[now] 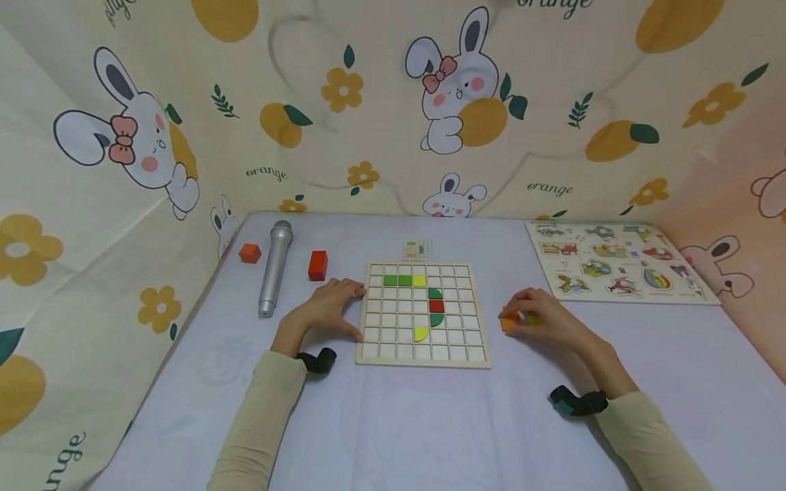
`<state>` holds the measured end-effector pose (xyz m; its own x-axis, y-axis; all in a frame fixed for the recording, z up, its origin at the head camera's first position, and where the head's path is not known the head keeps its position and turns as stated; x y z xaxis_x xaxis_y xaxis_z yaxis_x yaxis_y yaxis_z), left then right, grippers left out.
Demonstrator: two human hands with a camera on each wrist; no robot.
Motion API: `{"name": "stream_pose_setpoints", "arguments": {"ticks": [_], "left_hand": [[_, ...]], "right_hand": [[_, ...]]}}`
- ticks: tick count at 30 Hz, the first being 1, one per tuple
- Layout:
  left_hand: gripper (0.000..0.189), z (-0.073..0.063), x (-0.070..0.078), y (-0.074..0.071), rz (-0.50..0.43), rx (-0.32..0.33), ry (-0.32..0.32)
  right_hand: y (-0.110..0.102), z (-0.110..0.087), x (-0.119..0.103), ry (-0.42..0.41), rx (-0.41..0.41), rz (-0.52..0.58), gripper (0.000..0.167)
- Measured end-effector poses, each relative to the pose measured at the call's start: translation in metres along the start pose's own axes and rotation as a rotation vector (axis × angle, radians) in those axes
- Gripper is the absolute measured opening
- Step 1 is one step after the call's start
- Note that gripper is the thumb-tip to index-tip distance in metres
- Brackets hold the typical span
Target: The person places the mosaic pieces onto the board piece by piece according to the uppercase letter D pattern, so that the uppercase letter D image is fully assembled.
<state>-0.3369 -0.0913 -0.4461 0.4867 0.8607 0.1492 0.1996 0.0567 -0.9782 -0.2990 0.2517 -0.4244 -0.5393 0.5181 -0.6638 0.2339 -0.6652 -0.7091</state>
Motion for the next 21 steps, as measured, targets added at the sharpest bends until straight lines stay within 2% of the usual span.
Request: {"name": "stream_pose_setpoints", "arguments": {"ticks": [6,10,15,21], "left_hand": [[0.090,-0.001,0.002,-0.001,0.002,0.005,0.006],[0.090,-0.001,0.002,-0.002,0.004,0.007,0.013],[0.092,-0.002,0.002,-0.002,0.013,0.011,0.022],[0.092,0.000,0.001,-0.001,0.010,0.006,0.014]], "right_hand": [[0.002,0.005,-0.003,0.017,0.001,0.051,0.023],[0.009,0.018,-0.018,-0.001,0.004,0.123,0.025],[0.029,0.041,-0.046,-0.043,-0.002,0.174,0.028],[0.060,0.065,-0.079,-0.069,0.010,0.153,0.029]]}}
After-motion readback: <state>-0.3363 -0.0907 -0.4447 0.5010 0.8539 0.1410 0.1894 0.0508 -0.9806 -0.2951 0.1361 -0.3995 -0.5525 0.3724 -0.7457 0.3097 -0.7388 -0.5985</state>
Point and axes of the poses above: each hand's wrist, its own z-axis towards the middle knuckle, its own y-axis out of the palm, x = y × z, the point moved 9 cm from there along z, towards the middle knuckle, and after that the axes turned 15 degrees about z, right-handed, at the moved point
